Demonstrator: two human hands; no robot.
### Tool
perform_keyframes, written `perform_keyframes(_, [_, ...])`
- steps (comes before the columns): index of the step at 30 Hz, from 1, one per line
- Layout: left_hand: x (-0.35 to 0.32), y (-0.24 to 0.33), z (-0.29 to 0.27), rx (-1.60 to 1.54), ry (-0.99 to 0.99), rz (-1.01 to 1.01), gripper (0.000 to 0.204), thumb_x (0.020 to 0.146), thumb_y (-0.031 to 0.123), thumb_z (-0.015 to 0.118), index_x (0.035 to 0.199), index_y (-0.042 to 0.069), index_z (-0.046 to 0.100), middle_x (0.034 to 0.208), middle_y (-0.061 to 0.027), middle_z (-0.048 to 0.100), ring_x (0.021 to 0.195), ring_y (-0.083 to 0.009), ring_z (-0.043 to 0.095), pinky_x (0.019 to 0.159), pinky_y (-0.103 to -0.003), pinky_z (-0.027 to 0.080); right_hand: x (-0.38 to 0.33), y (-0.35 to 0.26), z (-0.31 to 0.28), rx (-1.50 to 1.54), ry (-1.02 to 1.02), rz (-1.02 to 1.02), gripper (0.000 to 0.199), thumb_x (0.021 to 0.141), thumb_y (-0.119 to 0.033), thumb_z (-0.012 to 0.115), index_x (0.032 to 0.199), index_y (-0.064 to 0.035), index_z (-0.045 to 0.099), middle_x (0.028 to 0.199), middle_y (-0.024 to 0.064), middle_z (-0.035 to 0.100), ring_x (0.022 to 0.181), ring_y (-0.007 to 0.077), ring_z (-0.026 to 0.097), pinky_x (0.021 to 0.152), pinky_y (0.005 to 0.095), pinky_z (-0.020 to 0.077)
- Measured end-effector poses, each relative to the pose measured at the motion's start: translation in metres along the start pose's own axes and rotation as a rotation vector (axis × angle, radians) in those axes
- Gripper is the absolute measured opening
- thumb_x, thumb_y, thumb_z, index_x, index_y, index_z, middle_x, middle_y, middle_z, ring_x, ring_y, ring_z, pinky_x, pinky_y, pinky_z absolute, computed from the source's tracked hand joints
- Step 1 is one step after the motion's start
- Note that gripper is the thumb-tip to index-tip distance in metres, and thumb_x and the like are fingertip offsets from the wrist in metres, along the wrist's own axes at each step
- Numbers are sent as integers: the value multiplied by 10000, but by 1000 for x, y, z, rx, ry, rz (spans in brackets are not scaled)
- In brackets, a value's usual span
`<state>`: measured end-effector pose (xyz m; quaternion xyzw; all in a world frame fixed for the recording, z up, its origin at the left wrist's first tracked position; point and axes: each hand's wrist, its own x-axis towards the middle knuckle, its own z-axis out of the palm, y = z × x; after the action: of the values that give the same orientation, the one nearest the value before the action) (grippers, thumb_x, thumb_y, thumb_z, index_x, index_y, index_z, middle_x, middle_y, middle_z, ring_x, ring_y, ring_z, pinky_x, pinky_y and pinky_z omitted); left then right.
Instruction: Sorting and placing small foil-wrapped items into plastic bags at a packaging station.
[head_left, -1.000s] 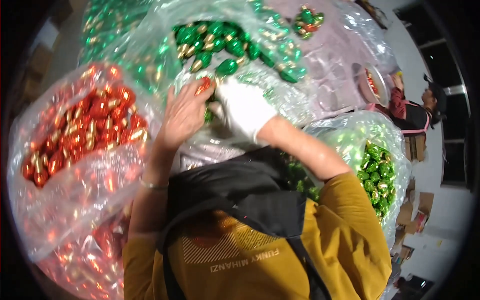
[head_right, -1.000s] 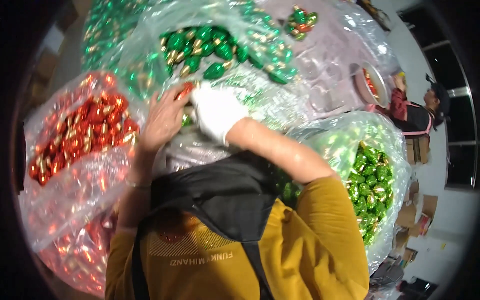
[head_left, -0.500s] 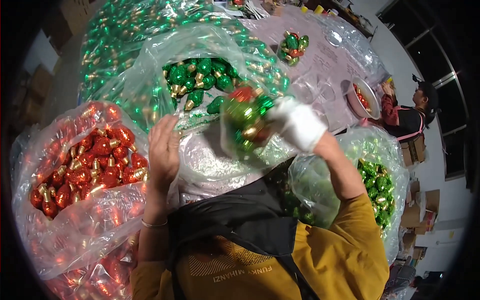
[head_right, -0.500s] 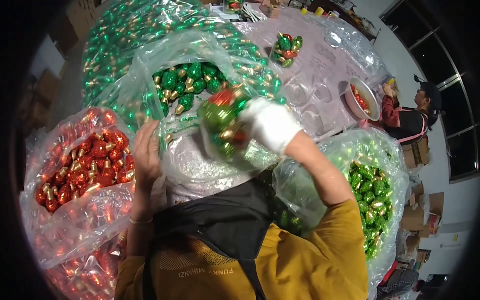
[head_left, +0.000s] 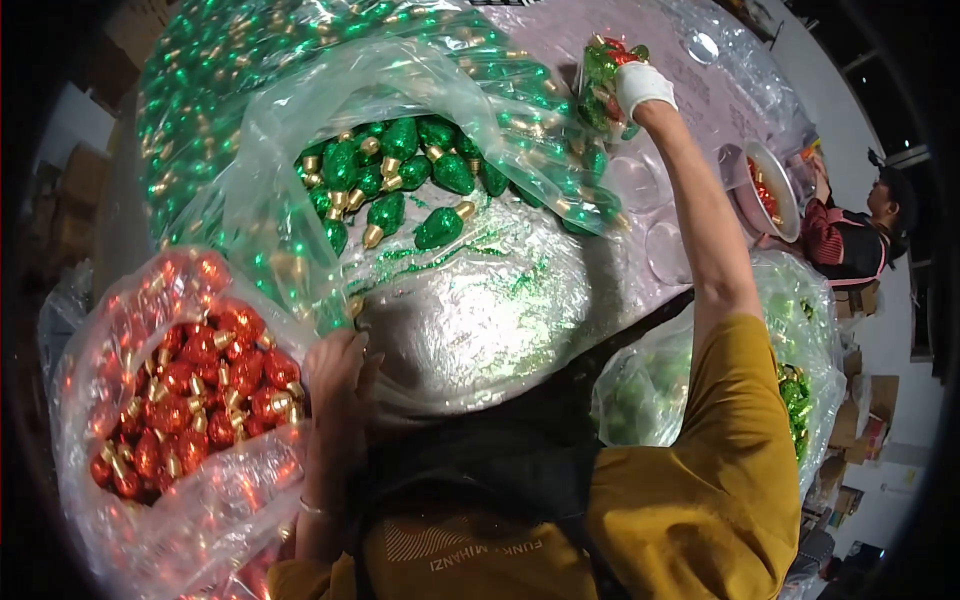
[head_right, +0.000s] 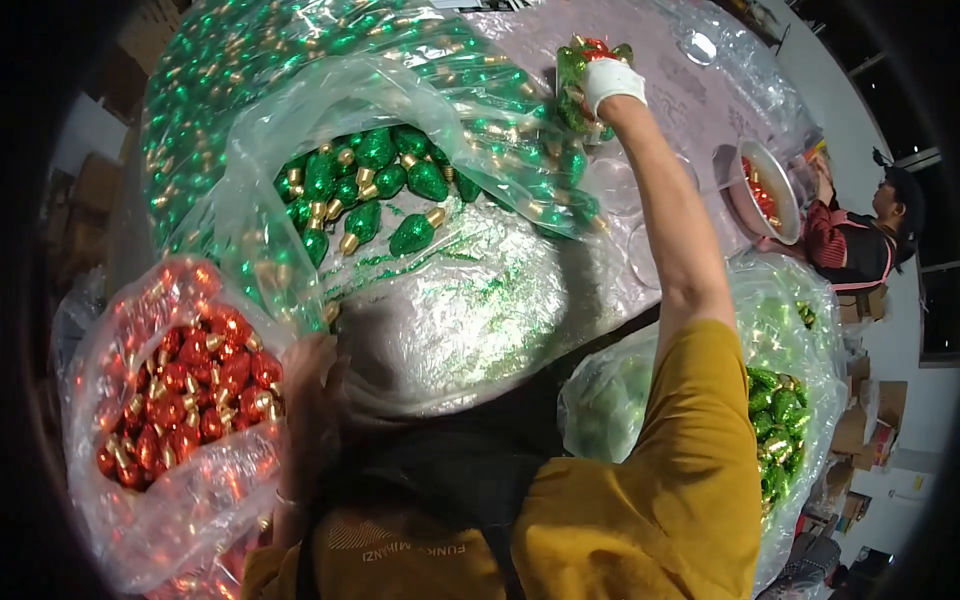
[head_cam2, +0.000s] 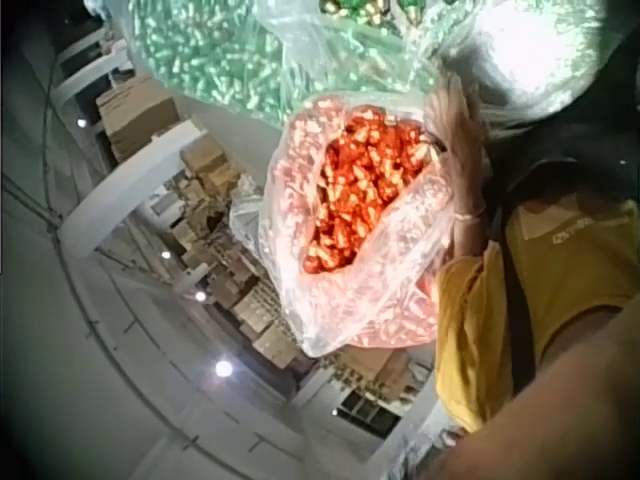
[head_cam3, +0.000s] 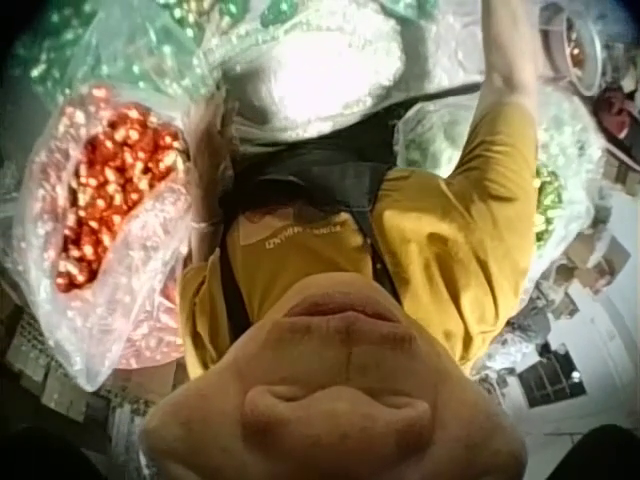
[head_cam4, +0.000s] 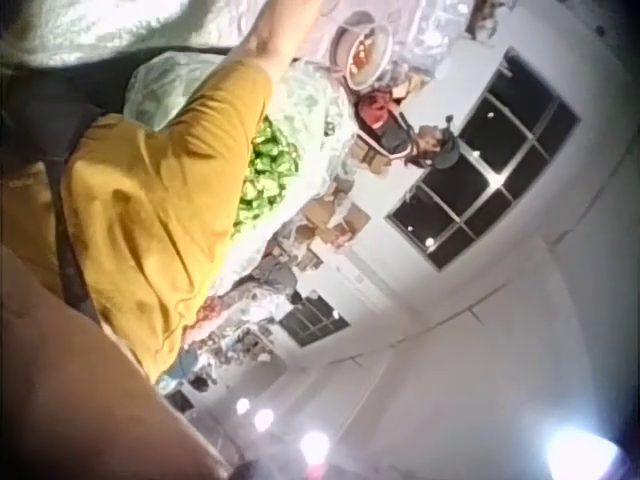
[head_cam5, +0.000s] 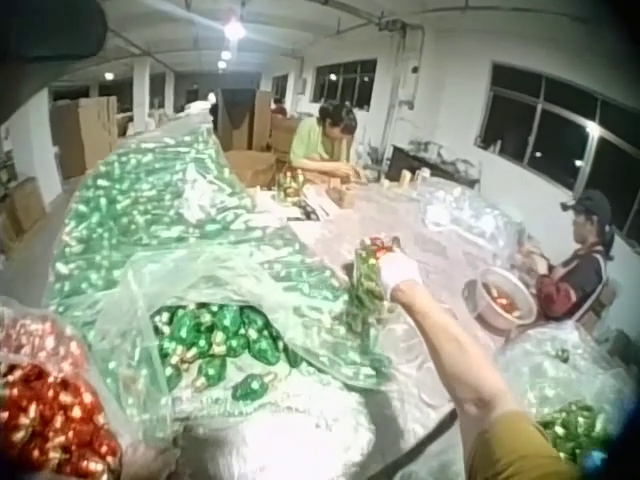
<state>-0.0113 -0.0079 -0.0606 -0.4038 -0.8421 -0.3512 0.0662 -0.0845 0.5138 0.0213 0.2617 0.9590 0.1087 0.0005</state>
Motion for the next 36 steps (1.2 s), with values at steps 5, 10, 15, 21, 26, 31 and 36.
perform_keyframes(5, [15,10,0,156,-247,-235,277,811,42,622,1072,-27,559,1156,-183,546,1100,-364,494,955,-434,381,70,11,66,61,61,81,259,802,-214,582,970,-34,664,1012,239,643,953,389,628,790,471,515])
perform_keyframes(10, [14,-11,21,181,-307,-216,259,822,49,591,1067,-30,567,1169,-172,543,1149,-356,457,969,-428,372,99,60,108,76,227,34,332,816,-280,587,1038,-41,649,1021,236,644,970,387,624,809,446,513])
perform_keyframes(15, [11,-1,7,217,-298,-248,267,813,52,603,1067,-25,572,1164,-170,547,1139,-354,469,967,-426,375,5,40,23,17,-194,197,528,818,-484,586,1112,-46,617,1139,256,597,1041,402,588,865,437,485])
perform_keyframes(21, [6,0,10,183,-222,24,253,806,126,640,1032,16,610,1095,-149,571,1118,-330,509,946,-449,403,-72,94,98,-35,-150,127,424,831,-374,570,1157,-107,608,1139,184,617,1076,372,572,895,428,456])
perform_keyframes(26, [-11,19,-6,68,-143,151,182,810,148,625,963,50,613,1045,-102,588,1022,-268,532,843,-398,430,-132,59,-15,-59,52,-24,302,849,-262,521,1078,-102,636,1035,146,660,951,356,625,974,397,395])
perform_keyframes(31, [-42,41,-22,-11,-26,146,231,772,101,655,963,-20,608,964,-144,605,890,-313,563,809,-411,429,-236,-30,-74,249,182,-617,69,789,-73,590,840,-96,628,719,108,630,736,282,632,992,403,368])
perform_keyframes(36, [-44,12,-80,273,250,272,209,806,112,615,977,-9,621,966,-177,625,923,-346,588,810,-424,468,-310,-132,-40,166,65,-927,20,774,-106,621,782,-108,603,665,122,613,694,291,636,1020,437,358])
